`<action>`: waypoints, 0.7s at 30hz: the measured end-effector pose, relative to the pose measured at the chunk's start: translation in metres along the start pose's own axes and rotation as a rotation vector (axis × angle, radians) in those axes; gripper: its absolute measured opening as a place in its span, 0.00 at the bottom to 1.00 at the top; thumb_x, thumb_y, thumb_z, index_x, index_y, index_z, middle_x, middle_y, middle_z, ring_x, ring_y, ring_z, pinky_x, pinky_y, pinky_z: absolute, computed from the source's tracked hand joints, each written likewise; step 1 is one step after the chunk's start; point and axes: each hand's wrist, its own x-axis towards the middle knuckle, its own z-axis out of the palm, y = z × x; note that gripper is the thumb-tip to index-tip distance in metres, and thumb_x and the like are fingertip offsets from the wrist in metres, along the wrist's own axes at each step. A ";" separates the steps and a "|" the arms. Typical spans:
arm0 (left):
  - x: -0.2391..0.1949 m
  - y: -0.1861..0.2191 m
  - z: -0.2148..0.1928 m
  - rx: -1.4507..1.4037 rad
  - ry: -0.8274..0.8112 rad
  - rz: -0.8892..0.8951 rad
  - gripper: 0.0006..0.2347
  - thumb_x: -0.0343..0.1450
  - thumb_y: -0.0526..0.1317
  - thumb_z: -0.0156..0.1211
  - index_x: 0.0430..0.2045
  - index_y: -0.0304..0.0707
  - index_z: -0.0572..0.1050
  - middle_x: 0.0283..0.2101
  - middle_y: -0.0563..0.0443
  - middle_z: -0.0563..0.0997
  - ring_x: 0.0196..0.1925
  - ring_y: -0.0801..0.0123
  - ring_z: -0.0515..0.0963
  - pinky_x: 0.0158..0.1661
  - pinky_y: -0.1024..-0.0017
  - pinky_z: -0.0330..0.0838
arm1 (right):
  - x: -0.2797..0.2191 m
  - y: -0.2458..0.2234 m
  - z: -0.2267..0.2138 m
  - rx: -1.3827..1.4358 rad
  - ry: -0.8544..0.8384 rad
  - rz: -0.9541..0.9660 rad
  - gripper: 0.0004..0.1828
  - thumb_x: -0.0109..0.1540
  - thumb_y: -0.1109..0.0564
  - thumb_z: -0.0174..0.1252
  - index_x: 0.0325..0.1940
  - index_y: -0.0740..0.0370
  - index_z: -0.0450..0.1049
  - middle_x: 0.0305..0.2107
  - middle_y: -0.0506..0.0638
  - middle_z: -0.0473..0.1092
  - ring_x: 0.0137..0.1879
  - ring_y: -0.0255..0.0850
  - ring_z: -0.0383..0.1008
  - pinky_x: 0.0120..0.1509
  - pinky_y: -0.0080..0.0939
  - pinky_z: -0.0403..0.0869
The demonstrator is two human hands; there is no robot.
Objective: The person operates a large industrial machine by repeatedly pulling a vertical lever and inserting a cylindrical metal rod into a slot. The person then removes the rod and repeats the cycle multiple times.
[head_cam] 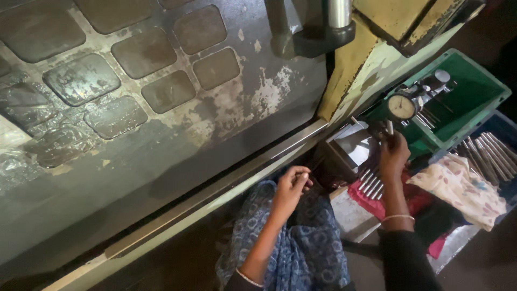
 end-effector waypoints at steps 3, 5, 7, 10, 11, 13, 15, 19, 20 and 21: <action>0.003 -0.002 0.000 -0.063 -0.007 0.010 0.08 0.78 0.40 0.54 0.46 0.37 0.76 0.33 0.56 0.82 0.31 0.81 0.78 0.33 0.80 0.72 | 0.002 0.008 0.000 0.178 -0.049 0.226 0.14 0.70 0.57 0.62 0.58 0.65 0.74 0.41 0.48 0.74 0.43 0.41 0.73 0.48 0.38 0.70; 0.006 -0.003 0.003 -0.089 -0.021 0.017 0.08 0.78 0.39 0.54 0.46 0.37 0.76 0.33 0.56 0.81 0.31 0.81 0.78 0.33 0.80 0.72 | 0.002 0.005 -0.003 0.040 -0.014 0.146 0.15 0.69 0.56 0.64 0.57 0.67 0.75 0.42 0.50 0.72 0.45 0.38 0.70 0.49 0.38 0.70; 0.009 -0.003 0.011 -0.076 -0.035 0.007 0.07 0.78 0.39 0.55 0.45 0.36 0.76 0.32 0.55 0.81 0.30 0.80 0.77 0.31 0.80 0.70 | 0.001 -0.003 -0.007 -0.285 0.080 -0.125 0.14 0.69 0.59 0.68 0.55 0.69 0.78 0.45 0.57 0.67 0.49 0.42 0.68 0.52 0.42 0.70; 0.013 -0.002 0.024 -0.085 -0.092 -0.004 0.08 0.78 0.40 0.54 0.45 0.36 0.75 0.32 0.56 0.81 0.31 0.81 0.77 0.32 0.81 0.71 | -0.007 -0.020 -0.011 0.070 0.193 0.075 0.12 0.71 0.59 0.62 0.55 0.70 0.74 0.49 0.54 0.62 0.49 0.39 0.69 0.50 0.39 0.72; 0.015 -0.001 0.029 -0.085 -0.107 -0.004 0.08 0.78 0.39 0.54 0.45 0.36 0.75 0.32 0.56 0.81 0.31 0.81 0.77 0.32 0.81 0.71 | -0.004 -0.025 -0.017 0.051 0.254 0.079 0.11 0.73 0.59 0.61 0.56 0.69 0.74 0.49 0.55 0.63 0.50 0.40 0.69 0.52 0.40 0.72; 0.019 0.001 0.040 -0.089 -0.132 -0.007 0.08 0.78 0.39 0.55 0.45 0.35 0.76 0.33 0.55 0.82 0.31 0.81 0.77 0.33 0.81 0.71 | 0.002 -0.031 -0.028 0.012 0.371 0.086 0.09 0.76 0.59 0.60 0.58 0.68 0.74 0.48 0.55 0.65 0.52 0.41 0.69 0.56 0.41 0.71; 0.024 0.004 0.056 -0.062 -0.147 0.008 0.08 0.78 0.39 0.55 0.45 0.35 0.76 0.32 0.54 0.82 0.31 0.80 0.77 0.32 0.80 0.72 | 0.024 -0.030 -0.044 -0.024 0.393 0.028 0.09 0.75 0.59 0.61 0.56 0.67 0.74 0.48 0.54 0.67 0.52 0.42 0.72 0.56 0.41 0.73; 0.041 0.008 0.104 -0.135 -0.250 0.020 0.08 0.77 0.38 0.54 0.46 0.33 0.76 0.34 0.53 0.82 0.34 0.79 0.79 0.35 0.78 0.74 | 0.086 0.000 -0.070 -0.363 0.212 -0.068 0.09 0.72 0.62 0.65 0.53 0.69 0.76 0.43 0.59 0.70 0.50 0.48 0.71 0.54 0.47 0.70; 0.043 0.008 0.116 -0.126 -0.276 0.055 0.08 0.78 0.37 0.55 0.46 0.32 0.76 0.35 0.53 0.82 0.35 0.79 0.80 0.37 0.78 0.74 | 0.105 0.013 -0.072 -0.318 0.120 0.047 0.10 0.70 0.60 0.65 0.53 0.67 0.75 0.44 0.59 0.72 0.50 0.47 0.72 0.54 0.46 0.71; 0.042 0.007 0.125 -0.117 -0.297 0.091 0.08 0.78 0.37 0.55 0.47 0.32 0.75 0.35 0.53 0.81 0.37 0.79 0.80 0.39 0.78 0.75 | 0.124 0.025 -0.069 -0.268 0.022 0.158 0.12 0.68 0.59 0.65 0.53 0.66 0.75 0.44 0.59 0.74 0.50 0.47 0.74 0.54 0.44 0.71</action>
